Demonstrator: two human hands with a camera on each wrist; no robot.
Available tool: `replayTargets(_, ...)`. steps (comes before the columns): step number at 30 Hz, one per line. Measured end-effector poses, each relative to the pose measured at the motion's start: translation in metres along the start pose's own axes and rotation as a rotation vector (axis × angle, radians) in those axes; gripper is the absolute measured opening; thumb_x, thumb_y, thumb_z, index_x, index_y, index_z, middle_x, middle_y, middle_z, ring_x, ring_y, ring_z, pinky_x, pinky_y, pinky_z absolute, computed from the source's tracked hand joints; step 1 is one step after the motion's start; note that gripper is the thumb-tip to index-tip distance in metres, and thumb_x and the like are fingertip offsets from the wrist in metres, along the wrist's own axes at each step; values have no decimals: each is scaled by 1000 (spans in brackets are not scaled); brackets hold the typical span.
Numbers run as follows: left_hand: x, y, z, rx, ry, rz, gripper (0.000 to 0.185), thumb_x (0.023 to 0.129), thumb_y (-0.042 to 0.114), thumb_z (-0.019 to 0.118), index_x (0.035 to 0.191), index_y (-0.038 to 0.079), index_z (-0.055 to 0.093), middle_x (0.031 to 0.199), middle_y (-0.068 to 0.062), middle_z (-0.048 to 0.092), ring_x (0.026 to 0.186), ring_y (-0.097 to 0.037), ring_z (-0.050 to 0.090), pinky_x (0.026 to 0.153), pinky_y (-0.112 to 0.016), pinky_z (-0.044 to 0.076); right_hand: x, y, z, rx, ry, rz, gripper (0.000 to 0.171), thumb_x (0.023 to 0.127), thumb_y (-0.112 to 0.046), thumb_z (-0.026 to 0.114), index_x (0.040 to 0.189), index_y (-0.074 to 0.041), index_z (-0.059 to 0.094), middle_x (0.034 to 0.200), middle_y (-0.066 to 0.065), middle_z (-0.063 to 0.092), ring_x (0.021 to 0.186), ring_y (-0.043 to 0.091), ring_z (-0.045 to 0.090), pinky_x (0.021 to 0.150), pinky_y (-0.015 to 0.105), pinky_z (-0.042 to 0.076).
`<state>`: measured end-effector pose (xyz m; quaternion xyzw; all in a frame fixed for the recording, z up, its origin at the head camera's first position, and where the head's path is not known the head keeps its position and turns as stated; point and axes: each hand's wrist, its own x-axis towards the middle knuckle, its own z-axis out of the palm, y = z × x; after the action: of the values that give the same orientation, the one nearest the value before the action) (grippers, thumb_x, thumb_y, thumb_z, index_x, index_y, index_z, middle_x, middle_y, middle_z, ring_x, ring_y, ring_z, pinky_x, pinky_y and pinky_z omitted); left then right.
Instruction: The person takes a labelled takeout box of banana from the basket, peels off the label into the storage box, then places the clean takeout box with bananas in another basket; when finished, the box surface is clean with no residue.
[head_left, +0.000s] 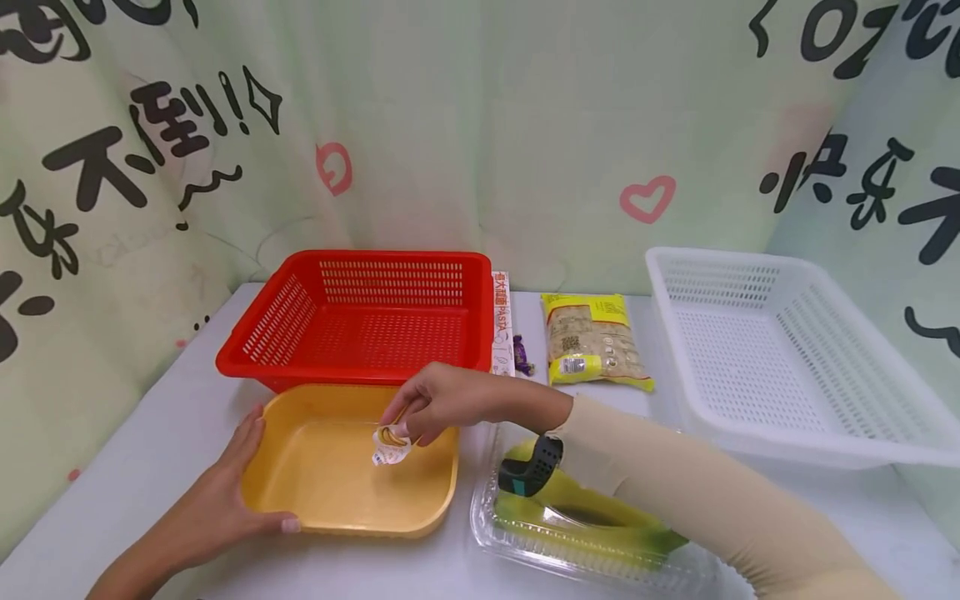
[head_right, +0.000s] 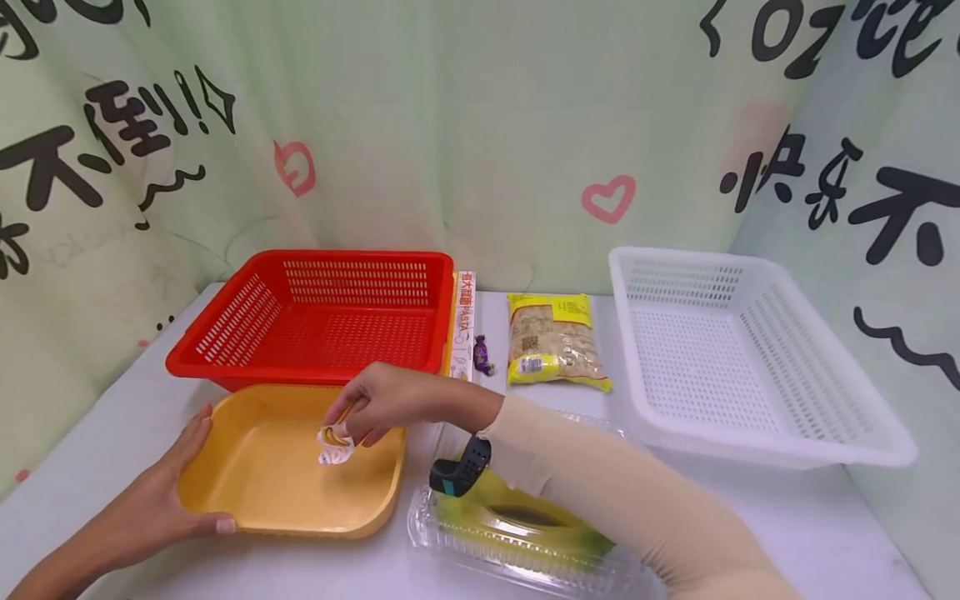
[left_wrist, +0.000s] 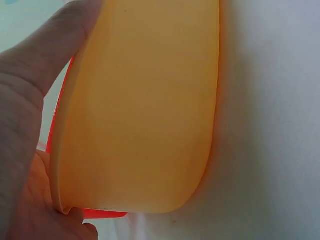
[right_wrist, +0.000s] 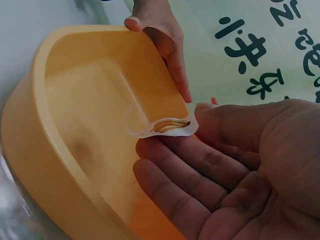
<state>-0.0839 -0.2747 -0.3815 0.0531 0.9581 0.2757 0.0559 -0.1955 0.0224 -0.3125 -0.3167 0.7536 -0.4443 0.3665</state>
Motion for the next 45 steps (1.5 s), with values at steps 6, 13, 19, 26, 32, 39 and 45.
replayTargets(6, 1, 1, 1, -31, 8, 2, 135, 64, 56, 84, 153, -1, 0, 160, -21, -1, 137, -49, 21, 96, -61, 39, 15, 6, 5, 2, -68, 42, 26, 93, 1, 60, 117, 0, 68, 99, 6, 70, 95, 34, 67, 81, 36, 57)
replayTargets(13, 0, 3, 2, -35, 2, -10, 135, 65, 58, 83, 153, -1, 0, 161, -19, -5, 138, -49, 20, 96, -59, 41, 24, 9, 10, -140, -122, 84, 25, 94, -3, 59, 117, -4, 69, 93, 4, 69, 85, 22, 64, 80, 30, 55)
replayTargets(19, -1, 4, 2, -47, 3, -15, 135, 64, 58, 82, 154, 0, -1, 161, -18, -7, 139, -48, 17, 94, -58, 43, 26, 10, 13, -285, -114, 130, 23, 96, -9, 61, 115, -3, 70, 88, 2, 69, 81, 18, 63, 75, 25, 54)
replayTargets(26, -1, 4, 3, -47, 16, 3, 134, 65, 58, 82, 154, 0, 1, 161, -17, -7, 141, -47, 15, 95, -59, 41, 29, 8, 13, -601, -75, 74, 21, 95, -7, 58, 108, -4, 74, 80, 3, 66, 65, 10, 53, 58, 18, 44)
replayTargets(32, -1, 3, 3, -51, 25, 11, 133, 65, 57, 82, 154, 0, 1, 161, -17, -8, 142, -46, 13, 96, -60, 39, 29, 6, 12, -737, -73, 22, 21, 91, 0, 55, 80, -2, 73, 65, -3, 52, 60, 8, 40, 54, 17, 31)
replayTargets(39, -2, 2, 3, -46, 25, 9, 133, 66, 58, 82, 154, -1, 1, 161, -17, -7, 142, -46, 12, 96, -61, 39, 22, 4, 5, -679, -103, -77, 37, 92, 2, 53, 59, -12, 44, 55, -6, 30, 52, 8, 31, 49, 19, 26)
replayTargets(45, -2, 0, 1, -63, 26, 25, 130, 67, 54, 83, 152, -5, 3, 161, -19, -6, 142, -46, 10, 99, -65, 33, 8, 1, -2, -577, -86, -98, 21, 97, -5, 56, 111, 0, 70, 89, 3, 67, 76, 8, 54, 71, 14, 46)
